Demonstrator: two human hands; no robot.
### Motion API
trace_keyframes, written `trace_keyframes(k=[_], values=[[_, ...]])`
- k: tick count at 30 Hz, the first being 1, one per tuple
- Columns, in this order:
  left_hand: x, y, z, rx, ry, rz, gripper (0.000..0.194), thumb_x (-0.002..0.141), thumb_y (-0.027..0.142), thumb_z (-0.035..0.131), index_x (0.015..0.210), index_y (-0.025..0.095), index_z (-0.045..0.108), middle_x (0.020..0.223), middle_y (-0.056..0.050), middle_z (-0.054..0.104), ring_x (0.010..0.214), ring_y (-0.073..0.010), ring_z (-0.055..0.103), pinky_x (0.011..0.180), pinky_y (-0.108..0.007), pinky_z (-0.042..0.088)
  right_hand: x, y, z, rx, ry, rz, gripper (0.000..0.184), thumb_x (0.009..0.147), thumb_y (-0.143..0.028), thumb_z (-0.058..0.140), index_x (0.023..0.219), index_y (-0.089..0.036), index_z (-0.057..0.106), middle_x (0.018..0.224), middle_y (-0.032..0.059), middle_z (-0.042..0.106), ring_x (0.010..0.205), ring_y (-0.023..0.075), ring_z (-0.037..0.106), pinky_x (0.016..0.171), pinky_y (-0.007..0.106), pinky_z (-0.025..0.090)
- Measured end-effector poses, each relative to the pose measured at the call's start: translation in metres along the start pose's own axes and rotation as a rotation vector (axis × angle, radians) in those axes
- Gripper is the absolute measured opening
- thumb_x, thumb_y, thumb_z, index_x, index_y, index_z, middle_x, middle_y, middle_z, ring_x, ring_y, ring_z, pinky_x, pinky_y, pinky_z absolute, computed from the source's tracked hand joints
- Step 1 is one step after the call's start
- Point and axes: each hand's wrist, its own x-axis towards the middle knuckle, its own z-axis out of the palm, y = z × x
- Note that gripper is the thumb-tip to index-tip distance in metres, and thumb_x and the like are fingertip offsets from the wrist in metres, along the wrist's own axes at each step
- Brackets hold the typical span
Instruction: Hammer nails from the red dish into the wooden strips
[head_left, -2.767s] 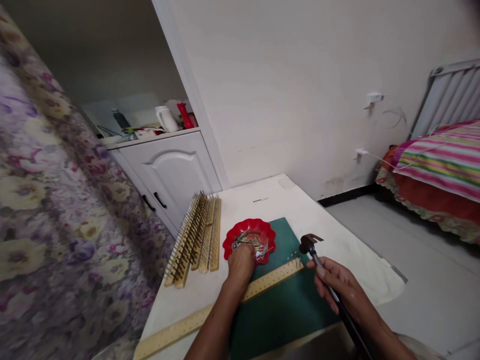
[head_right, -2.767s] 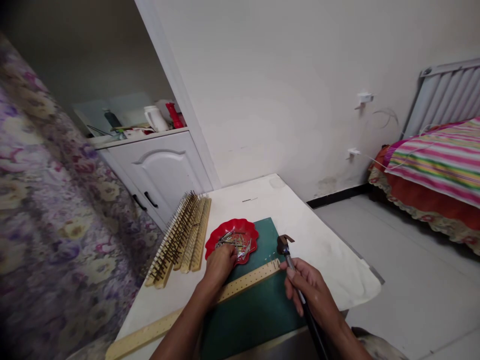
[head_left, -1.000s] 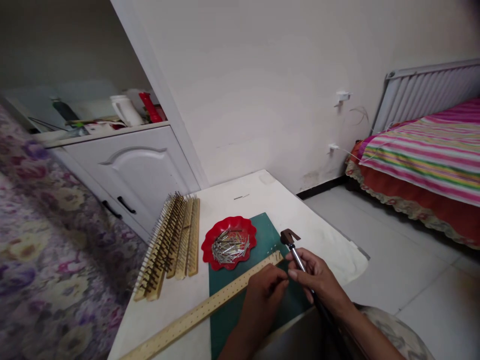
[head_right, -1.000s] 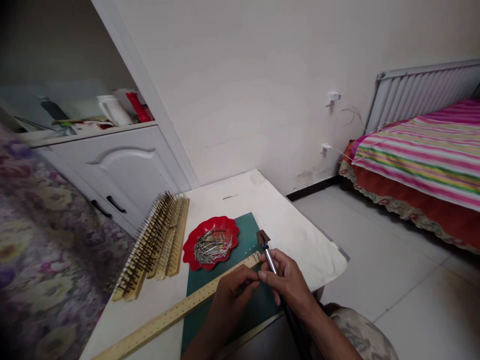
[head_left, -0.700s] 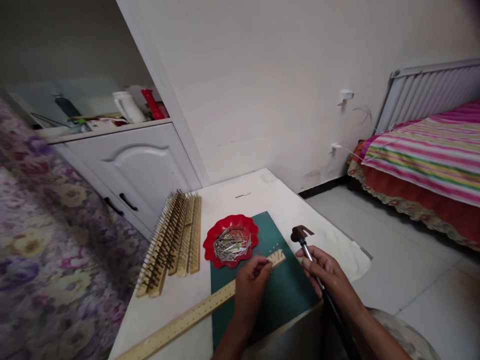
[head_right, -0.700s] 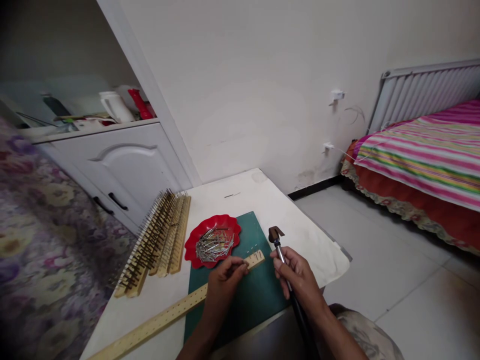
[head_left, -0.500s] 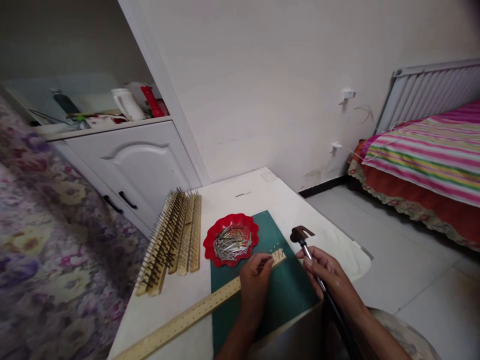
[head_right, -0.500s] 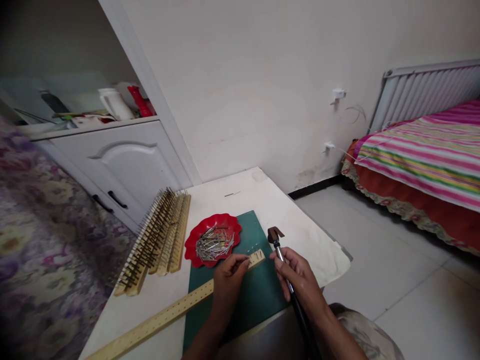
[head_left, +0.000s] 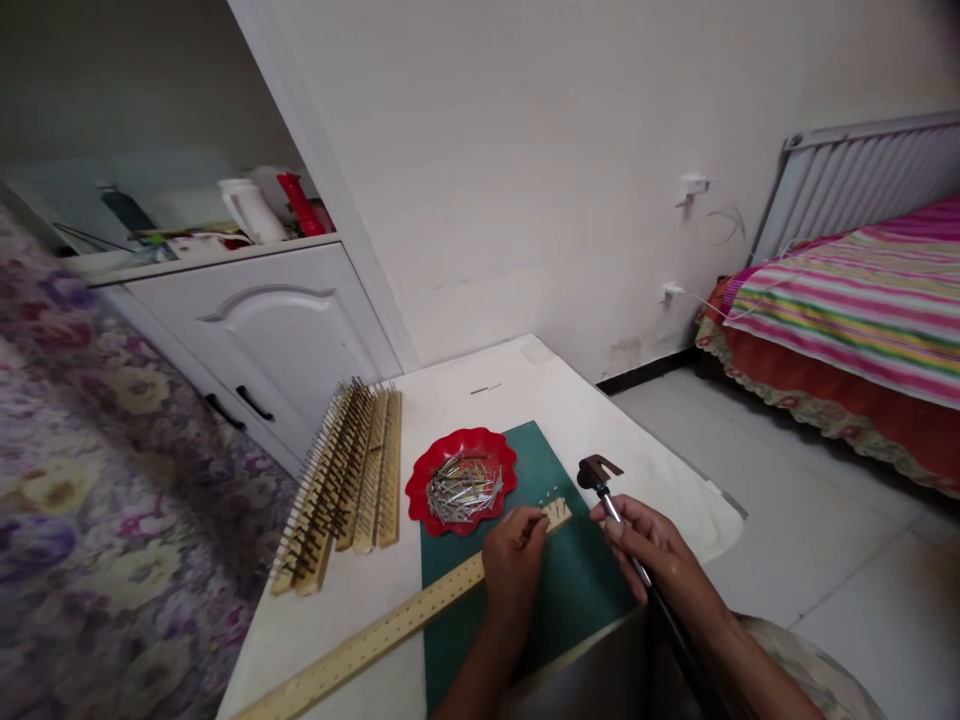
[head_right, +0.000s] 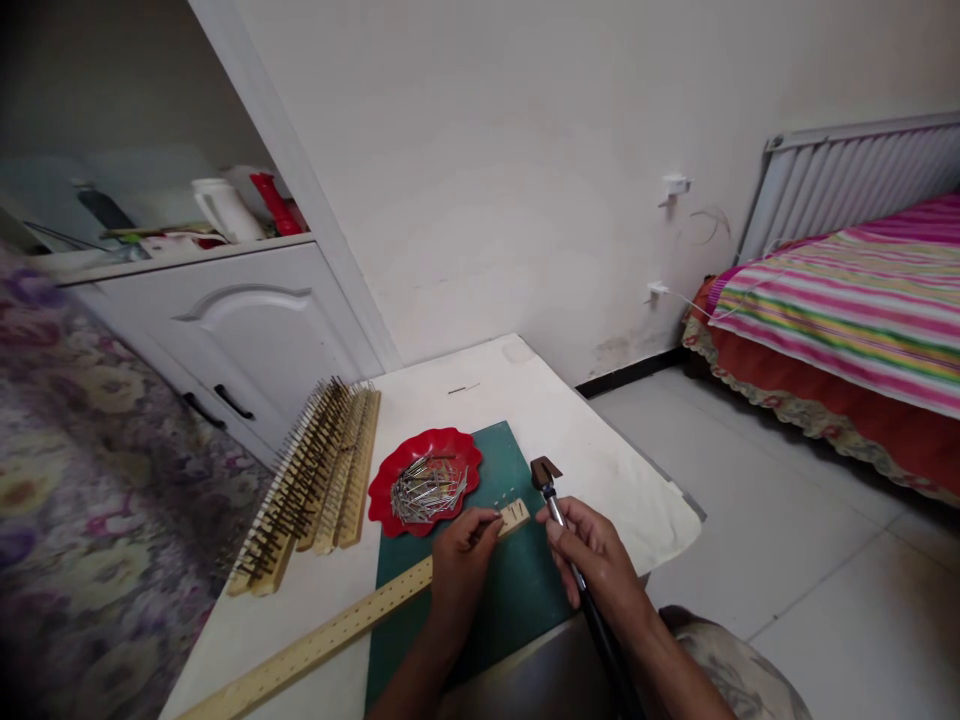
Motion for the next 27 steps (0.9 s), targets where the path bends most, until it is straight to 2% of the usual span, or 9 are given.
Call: trace_keyframes(k=[6,14,23,27], values=[[0.001,-0.003,0.002,0.071,0.013,0.034,0.017,0.081,0.024,0.049,0.075,0.02,0.065,0.074,0.0,0.064,0.069,-0.0129,0.057,0.063,-0.021,0.04,0.001,0.0,0.001,0.021,-0.043,0.017,0.027,0.085,-0.041,0.054,0.095,-0.016,0.055,0.047,-0.0099,0.048,0.026,0.001,0.035,0.032,0.015,0.017],[0.003,-0.002,0.005,0.08,0.028,0.019,0.017,0.079,0.025,0.05,0.069,0.018,0.063,0.068,0.001,0.055,0.061,-0.0111,0.052,0.056,-0.02,0.035,-0.001,0.001,0.01,0.051,-0.165,0.104,0.031,0.082,-0.045,0.055,0.092,-0.016,0.054,0.052,-0.0075,0.055,0.025,0.0024,0.039,0.027,0.014,0.02],[0.003,-0.003,0.005,0.125,0.015,0.007,0.015,0.077,0.021,0.049,0.064,0.018,0.057,0.067,0.002,0.051,0.06,-0.0102,0.047,0.054,-0.021,0.03,0.002,-0.001,0.025,0.006,-0.213,0.133,0.035,0.08,-0.049,0.055,0.091,-0.016,0.053,0.054,-0.007,0.056,0.024,0.0021,0.038,0.027,0.014,0.018],[0.003,-0.006,0.007,0.147,0.013,0.01,0.016,0.076,0.018,0.048,0.061,0.017,0.053,0.065,0.003,0.048,0.058,-0.0096,0.045,0.054,-0.021,0.028,0.003,0.001,0.028,-0.014,-0.214,0.132,0.033,0.081,-0.05,0.055,0.084,-0.017,0.052,0.053,-0.007,0.057,0.024,0.0014,0.038,0.027,0.013,0.019]])
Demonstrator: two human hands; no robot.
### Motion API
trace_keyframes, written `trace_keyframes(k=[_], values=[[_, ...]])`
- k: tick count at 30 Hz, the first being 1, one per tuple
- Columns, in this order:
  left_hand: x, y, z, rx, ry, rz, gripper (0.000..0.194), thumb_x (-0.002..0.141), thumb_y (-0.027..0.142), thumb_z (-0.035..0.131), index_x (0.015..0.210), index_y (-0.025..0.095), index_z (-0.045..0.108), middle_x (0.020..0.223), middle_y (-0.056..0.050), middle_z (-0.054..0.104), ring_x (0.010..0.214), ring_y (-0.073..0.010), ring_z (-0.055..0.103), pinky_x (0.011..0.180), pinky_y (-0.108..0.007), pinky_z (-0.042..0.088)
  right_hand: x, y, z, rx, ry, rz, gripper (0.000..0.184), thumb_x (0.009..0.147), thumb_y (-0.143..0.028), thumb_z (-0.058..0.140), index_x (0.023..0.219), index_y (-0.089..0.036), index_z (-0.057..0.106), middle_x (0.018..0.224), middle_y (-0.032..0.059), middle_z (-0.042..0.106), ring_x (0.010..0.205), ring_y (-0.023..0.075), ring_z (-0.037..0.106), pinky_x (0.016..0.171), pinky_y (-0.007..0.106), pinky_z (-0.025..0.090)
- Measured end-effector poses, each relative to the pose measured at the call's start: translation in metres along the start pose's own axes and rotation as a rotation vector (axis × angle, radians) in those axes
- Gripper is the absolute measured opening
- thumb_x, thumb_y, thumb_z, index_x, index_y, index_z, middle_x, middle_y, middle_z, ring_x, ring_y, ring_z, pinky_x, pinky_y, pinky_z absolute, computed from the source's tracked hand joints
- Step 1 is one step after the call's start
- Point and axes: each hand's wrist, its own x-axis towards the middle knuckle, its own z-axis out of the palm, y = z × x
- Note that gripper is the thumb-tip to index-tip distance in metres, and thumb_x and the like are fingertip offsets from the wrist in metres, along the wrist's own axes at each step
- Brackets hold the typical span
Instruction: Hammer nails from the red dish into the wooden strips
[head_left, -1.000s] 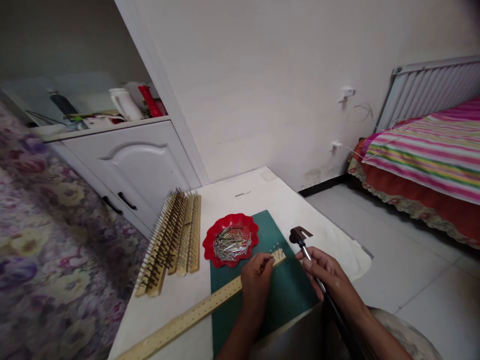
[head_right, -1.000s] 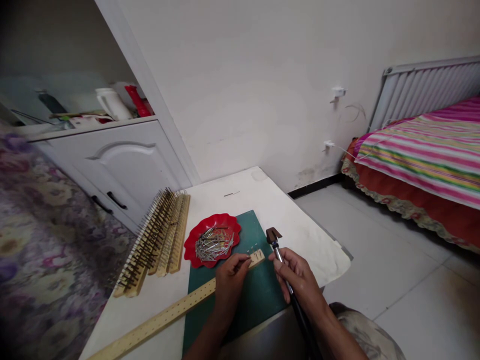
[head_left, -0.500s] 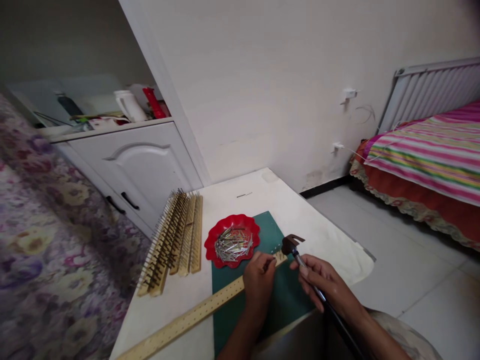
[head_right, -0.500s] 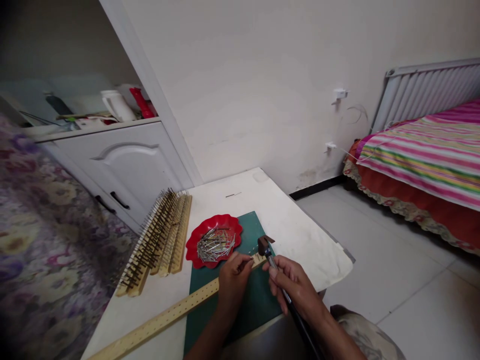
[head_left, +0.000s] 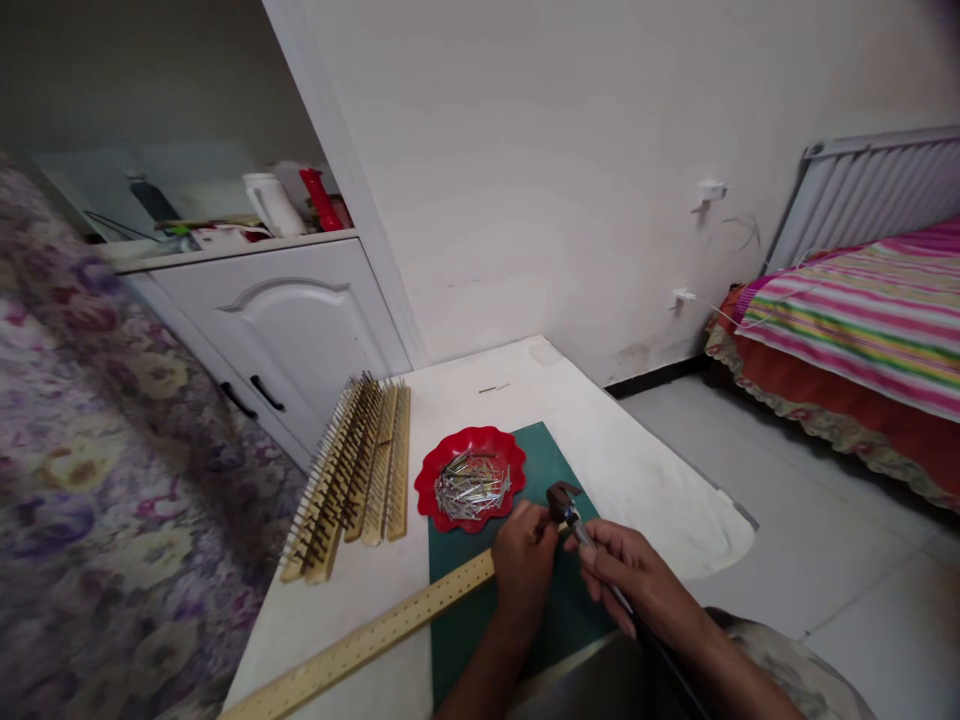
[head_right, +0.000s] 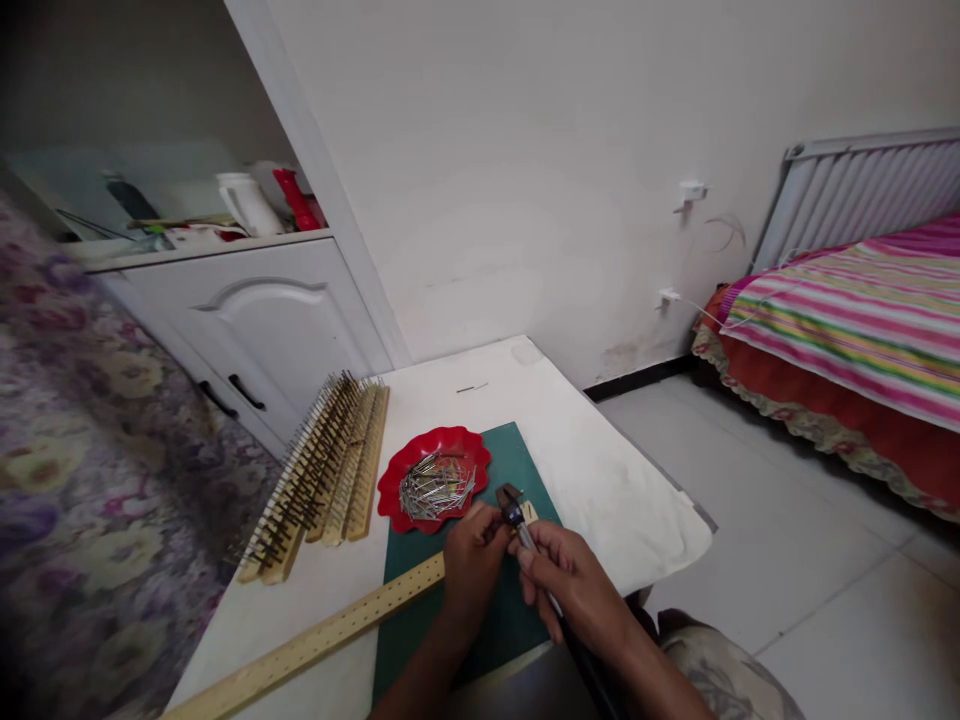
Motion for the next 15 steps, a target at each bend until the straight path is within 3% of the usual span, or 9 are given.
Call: trace_keyframes(k=[9,15], values=[[-0.001,-0.0021,0.0019,-0.01,0.017,-0.011,0.019,0.077,0.02,0.048,0.058,0.017,0.052,0.062,0.003,0.046,0.057,-0.0095,0.045,0.052,-0.021,0.028,-0.0005,0.0032,0.0002,-0.042,0.0,0.019,0.037,0.08,-0.052,0.054,0.091,-0.017,0.053,0.053,-0.0074,0.056,0.024,0.0022,0.037,0.026,0.014,0.019],[-0.0013,0.0025,-0.0044,-0.104,-0.003,0.013,0.015,0.078,0.021,0.049,0.071,0.018,0.062,0.07,0.001,0.054,0.064,-0.0116,0.051,0.058,-0.022,0.035,-0.0039,-0.0036,-0.001,-0.03,0.031,-0.042,0.031,0.084,-0.046,0.053,0.094,-0.017,0.053,0.053,-0.0076,0.055,0.024,0.0013,0.035,0.028,0.014,0.018]])
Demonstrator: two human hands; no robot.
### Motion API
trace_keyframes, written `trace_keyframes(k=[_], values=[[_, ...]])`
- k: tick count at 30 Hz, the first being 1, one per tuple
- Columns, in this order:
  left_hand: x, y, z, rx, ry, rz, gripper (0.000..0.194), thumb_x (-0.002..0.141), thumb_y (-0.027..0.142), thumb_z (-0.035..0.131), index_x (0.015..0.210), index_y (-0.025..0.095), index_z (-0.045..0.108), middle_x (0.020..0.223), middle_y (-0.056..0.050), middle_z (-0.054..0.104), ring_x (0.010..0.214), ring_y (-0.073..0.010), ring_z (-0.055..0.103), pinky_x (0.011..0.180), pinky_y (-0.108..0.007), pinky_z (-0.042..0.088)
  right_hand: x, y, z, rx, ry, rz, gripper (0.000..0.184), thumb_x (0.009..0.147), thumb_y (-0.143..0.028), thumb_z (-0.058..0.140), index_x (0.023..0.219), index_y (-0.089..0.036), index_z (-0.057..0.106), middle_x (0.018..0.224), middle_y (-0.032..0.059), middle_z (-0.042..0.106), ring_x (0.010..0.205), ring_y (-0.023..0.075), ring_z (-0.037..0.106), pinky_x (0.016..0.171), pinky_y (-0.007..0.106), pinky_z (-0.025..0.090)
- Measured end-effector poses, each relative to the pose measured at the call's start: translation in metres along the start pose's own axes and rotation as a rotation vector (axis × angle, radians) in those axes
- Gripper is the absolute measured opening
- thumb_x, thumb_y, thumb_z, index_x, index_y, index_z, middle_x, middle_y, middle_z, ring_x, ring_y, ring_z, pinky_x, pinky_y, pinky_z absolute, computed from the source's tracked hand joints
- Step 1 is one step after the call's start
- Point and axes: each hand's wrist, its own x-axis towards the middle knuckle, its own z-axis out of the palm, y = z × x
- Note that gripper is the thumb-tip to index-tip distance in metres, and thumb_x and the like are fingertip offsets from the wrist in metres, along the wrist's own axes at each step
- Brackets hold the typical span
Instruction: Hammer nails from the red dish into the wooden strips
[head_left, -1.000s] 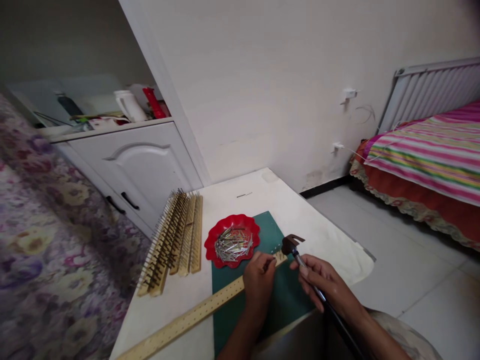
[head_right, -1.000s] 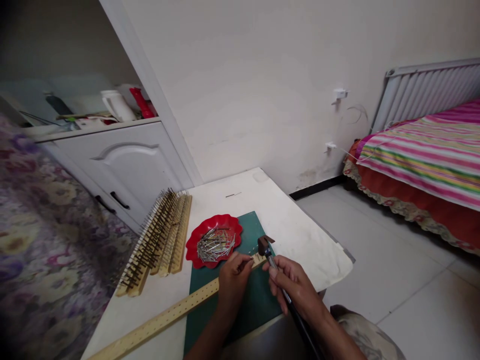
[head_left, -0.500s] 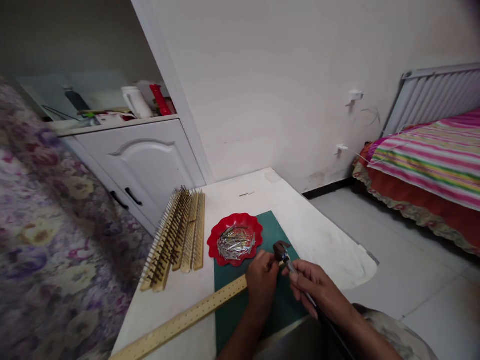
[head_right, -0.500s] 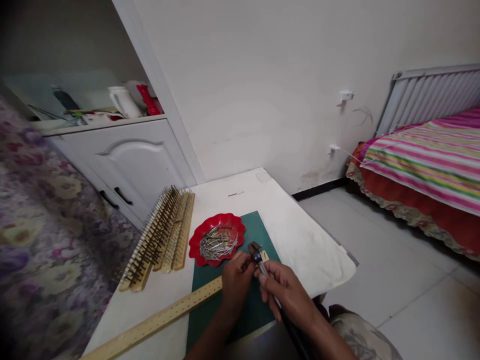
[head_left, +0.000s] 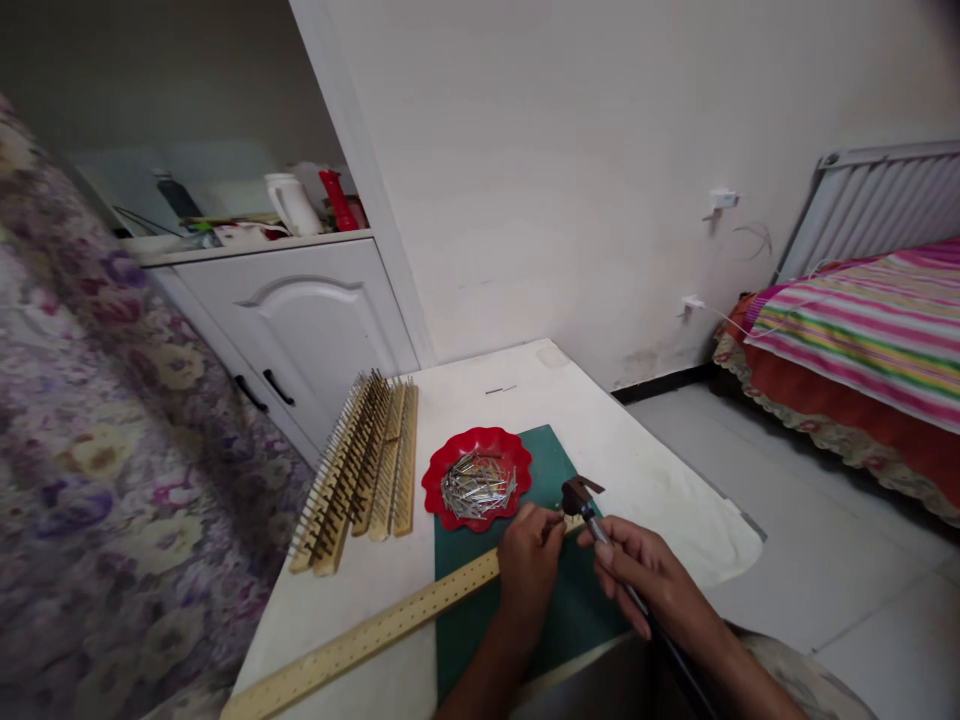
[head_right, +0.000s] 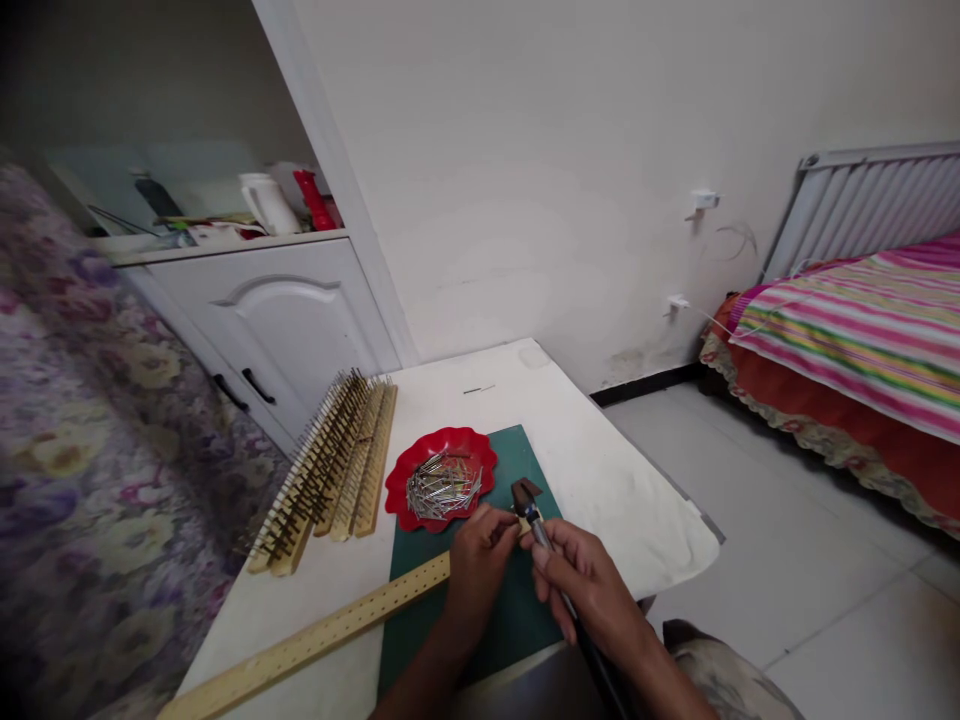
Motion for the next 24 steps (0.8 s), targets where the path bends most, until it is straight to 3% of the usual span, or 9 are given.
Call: trace_keyframes(k=[5,9,15,18,24], values=[[-0.009,-0.003,-0.017,-0.014,-0.009,0.02,0.015,0.079,0.021,0.049,0.078,0.018,0.063,0.075,-0.001,0.057,0.066,-0.0131,0.053,0.061,-0.023,0.039,-0.003,-0.004,-0.006,0.022,0.063,-0.016,0.031,0.083,-0.045,0.055,0.094,-0.016,0.054,0.055,-0.0061,0.056,0.025,0.001,0.035,0.029,0.015,0.015],[-0.016,-0.006,-0.044,0.078,0.0,0.062,0.017,0.083,0.022,0.045,0.076,0.019,0.061,0.076,-0.002,0.058,0.071,-0.0149,0.055,0.066,-0.024,0.04,-0.005,-0.003,-0.01,0.025,0.101,-0.008,0.031,0.082,-0.046,0.056,0.093,-0.016,0.054,0.056,-0.0054,0.056,0.025,0.0011,0.036,0.03,0.015,0.015],[0.009,-0.019,-0.088,0.29,0.064,0.015,0.016,0.083,0.024,0.045,0.078,0.02,0.06,0.08,-0.002,0.059,0.074,-0.0155,0.054,0.066,-0.025,0.038,-0.004,-0.002,-0.003,0.027,0.086,-0.003,0.031,0.081,-0.046,0.057,0.092,-0.017,0.054,0.056,-0.0056,0.056,0.026,0.0004,0.036,0.031,0.015,0.015],[0.028,-0.028,-0.091,0.426,-0.047,-0.022,0.013,0.078,0.019,0.049,0.073,0.019,0.061,0.081,-0.002,0.062,0.077,-0.0161,0.056,0.064,-0.024,0.036,-0.004,-0.001,0.0,0.017,0.072,0.003,0.031,0.081,-0.046,0.057,0.091,-0.017,0.054,0.055,-0.006,0.056,0.025,0.0007,0.036,0.03,0.015,0.015],[0.047,-0.038,-0.076,0.597,-0.16,-0.17,0.009,0.072,0.02,0.056,0.067,0.019,0.063,0.075,-0.004,0.065,0.072,-0.018,0.058,0.056,-0.024,0.031,-0.002,0.0,0.0,0.002,0.061,0.016,0.03,0.082,-0.046,0.056,0.093,-0.018,0.052,0.055,-0.0067,0.055,0.025,0.0002,0.037,0.029,0.014,0.015]])
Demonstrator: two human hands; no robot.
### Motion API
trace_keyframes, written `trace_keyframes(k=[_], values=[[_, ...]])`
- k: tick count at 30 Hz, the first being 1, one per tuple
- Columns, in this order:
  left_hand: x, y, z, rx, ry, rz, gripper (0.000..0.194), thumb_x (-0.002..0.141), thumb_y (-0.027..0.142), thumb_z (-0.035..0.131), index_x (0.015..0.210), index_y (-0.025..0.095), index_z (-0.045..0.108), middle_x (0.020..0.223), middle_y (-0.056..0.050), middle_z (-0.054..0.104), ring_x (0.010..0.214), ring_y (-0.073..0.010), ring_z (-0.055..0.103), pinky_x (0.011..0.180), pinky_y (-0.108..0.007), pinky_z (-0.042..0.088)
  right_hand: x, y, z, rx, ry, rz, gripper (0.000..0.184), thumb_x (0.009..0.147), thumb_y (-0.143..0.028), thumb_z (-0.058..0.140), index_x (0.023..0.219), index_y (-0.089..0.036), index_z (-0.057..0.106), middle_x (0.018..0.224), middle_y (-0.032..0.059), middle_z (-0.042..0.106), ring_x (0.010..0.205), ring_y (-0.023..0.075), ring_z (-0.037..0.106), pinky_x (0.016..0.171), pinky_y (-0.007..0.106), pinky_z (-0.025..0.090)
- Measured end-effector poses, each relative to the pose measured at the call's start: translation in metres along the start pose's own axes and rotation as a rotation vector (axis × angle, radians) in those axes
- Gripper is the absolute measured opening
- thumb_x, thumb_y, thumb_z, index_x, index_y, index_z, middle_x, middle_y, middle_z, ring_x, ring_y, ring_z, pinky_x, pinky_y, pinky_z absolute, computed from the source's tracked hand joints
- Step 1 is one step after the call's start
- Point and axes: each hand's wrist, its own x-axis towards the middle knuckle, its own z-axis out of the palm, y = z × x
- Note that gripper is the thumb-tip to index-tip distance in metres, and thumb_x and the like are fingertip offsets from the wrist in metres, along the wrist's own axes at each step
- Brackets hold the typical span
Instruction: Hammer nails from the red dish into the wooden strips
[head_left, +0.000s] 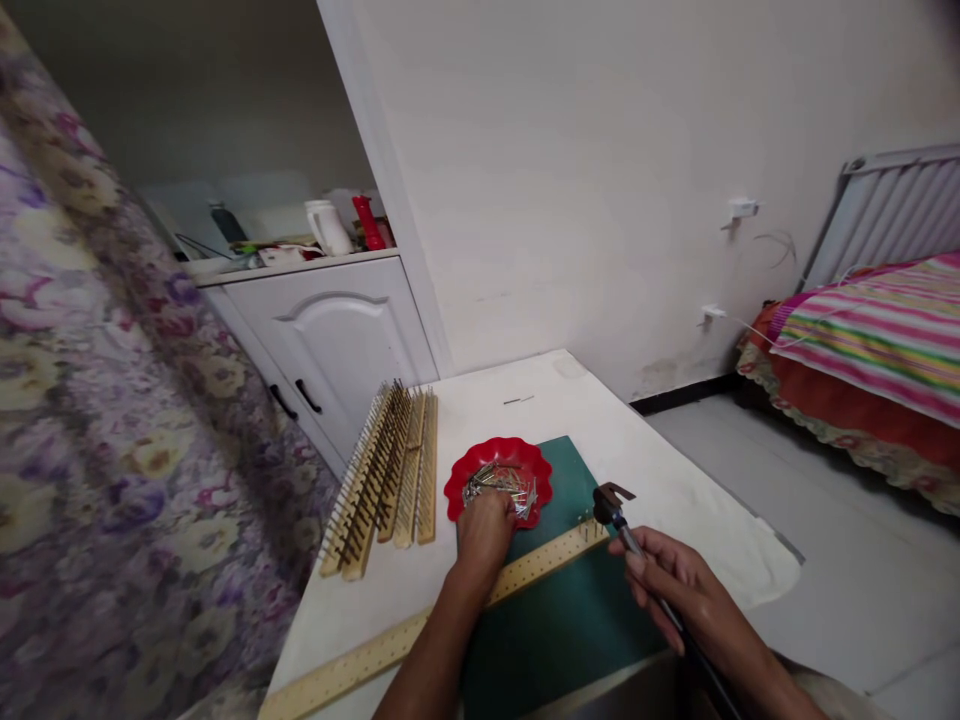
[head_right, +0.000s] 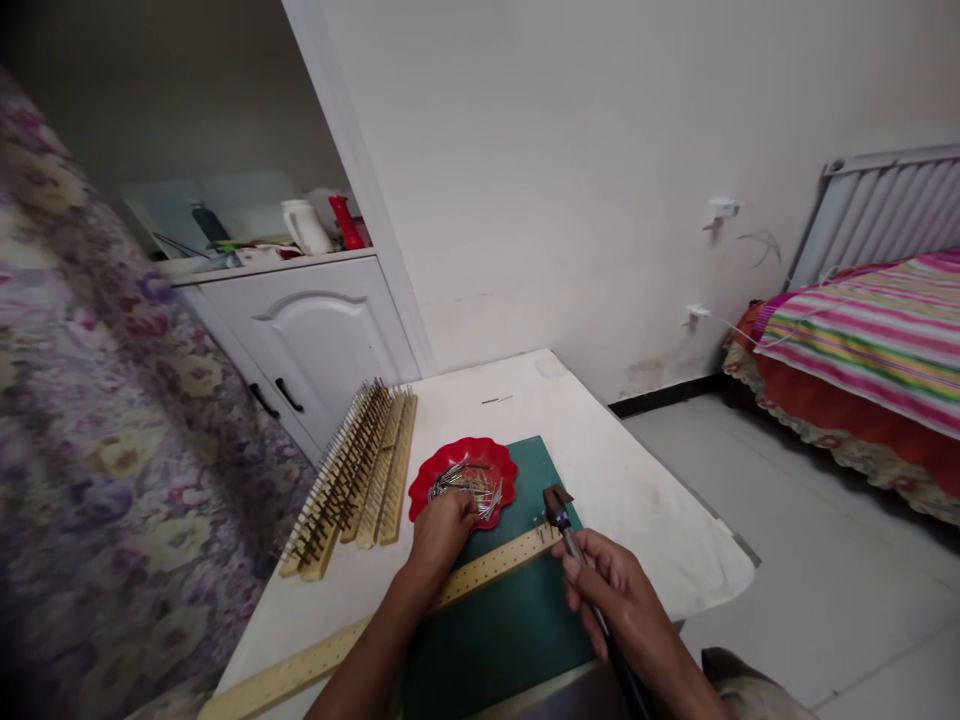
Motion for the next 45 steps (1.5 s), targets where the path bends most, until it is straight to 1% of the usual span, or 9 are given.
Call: trace_keyframes(k=[8,14,17,20,27,29,36,40,45], values=[[0.004,-0.001,0.002,0.047,0.002,0.059,0.015,0.075,0.019,0.05,0.069,0.019,0.063,0.08,-0.005,0.065,0.076,-0.0189,0.058,0.058,-0.025,0.033,-0.001,-0.002,0.0,-0.007,-0.005,-0.002,0.031,0.082,-0.047,0.056,0.092,-0.018,0.052,0.054,-0.0069,0.055,0.025,0.0001,0.037,0.029,0.013,0.015],[-0.005,0.001,-0.002,-0.001,0.09,0.169,0.014,0.08,0.018,0.046,0.074,0.019,0.059,0.086,-0.005,0.061,0.076,-0.0179,0.056,0.06,-0.025,0.034,0.001,0.0,0.001,0.007,0.015,-0.011,0.031,0.08,-0.047,0.058,0.09,-0.017,0.051,0.053,-0.0075,0.055,0.024,0.0001,0.037,0.028,0.012,0.017],[-0.016,0.006,-0.01,-0.16,0.138,0.235,0.016,0.082,0.018,0.042,0.075,0.018,0.056,0.08,-0.004,0.06,0.074,-0.0165,0.055,0.064,-0.025,0.036,0.002,0.002,0.002,-0.004,0.033,-0.031,0.031,0.079,-0.045,0.06,0.09,-0.017,0.052,0.053,-0.008,0.054,0.024,0.0002,0.036,0.027,0.012,0.018],[-0.031,0.015,-0.015,-0.395,0.123,0.269,0.017,0.084,0.023,0.042,0.074,0.018,0.055,0.074,-0.002,0.059,0.071,-0.0155,0.054,0.065,-0.024,0.037,0.004,0.003,0.004,-0.016,0.059,-0.057,0.033,0.076,-0.044,0.063,0.089,-0.017,0.051,0.054,-0.0076,0.055,0.024,0.0,0.036,0.026,0.012,0.018],[-0.069,0.046,-0.003,-0.882,-0.148,0.221,0.014,0.08,0.03,0.05,0.082,0.017,0.056,0.066,0.002,0.055,0.06,-0.0123,0.051,0.057,-0.022,0.038,0.01,0.008,0.013,-0.003,0.166,-0.139,0.035,0.068,-0.039,0.072,0.09,-0.019,0.053,0.066,-0.0064,0.057,0.03,0.0,0.037,0.025,0.012,0.03],[-0.075,0.054,-0.001,-0.907,-0.172,0.25,0.014,0.081,0.029,0.05,0.08,0.017,0.056,0.066,0.002,0.054,0.06,-0.0118,0.049,0.057,-0.021,0.037,0.012,0.01,0.013,-0.009,0.182,-0.153,0.034,0.068,-0.038,0.072,0.09,-0.019,0.054,0.067,-0.0065,0.056,0.032,0.0013,0.039,0.025,0.012,0.032],[-0.082,0.063,-0.012,-0.762,-0.045,0.373,0.012,0.081,0.022,0.051,0.075,0.017,0.061,0.07,0.0,0.053,0.065,-0.0118,0.048,0.058,-0.022,0.033,0.012,0.015,0.011,-0.015,0.193,-0.142,0.028,0.069,-0.034,0.07,0.088,-0.02,0.055,0.064,-0.0084,0.053,0.029,0.0006,0.036,0.024,0.012,0.029],[-0.084,0.065,-0.009,-0.85,-0.005,0.332,0.009,0.078,0.02,0.055,0.074,0.017,0.062,0.073,-0.001,0.058,0.067,-0.0121,0.051,0.06,-0.021,0.036,0.012,0.012,0.01,0.043,0.164,-0.12,0.029,0.068,-0.033,0.071,0.088,-0.02,0.055,0.063,-0.0082,0.055,0.028,-0.0002,0.036,0.025,0.011,0.028],[-0.086,0.071,0.0,-1.214,-0.024,0.143,0.008,0.07,0.023,0.065,0.074,0.016,0.063,0.065,0.001,0.061,0.062,-0.0114,0.054,0.059,-0.021,0.041,0.011,0.009,0.007,0.089,0.156,-0.116,0.028,0.068,-0.03,0.072,0.087,-0.02,0.054,0.063,-0.0085,0.057,0.028,-0.0014,0.036,0.026,0.009,0.029]])
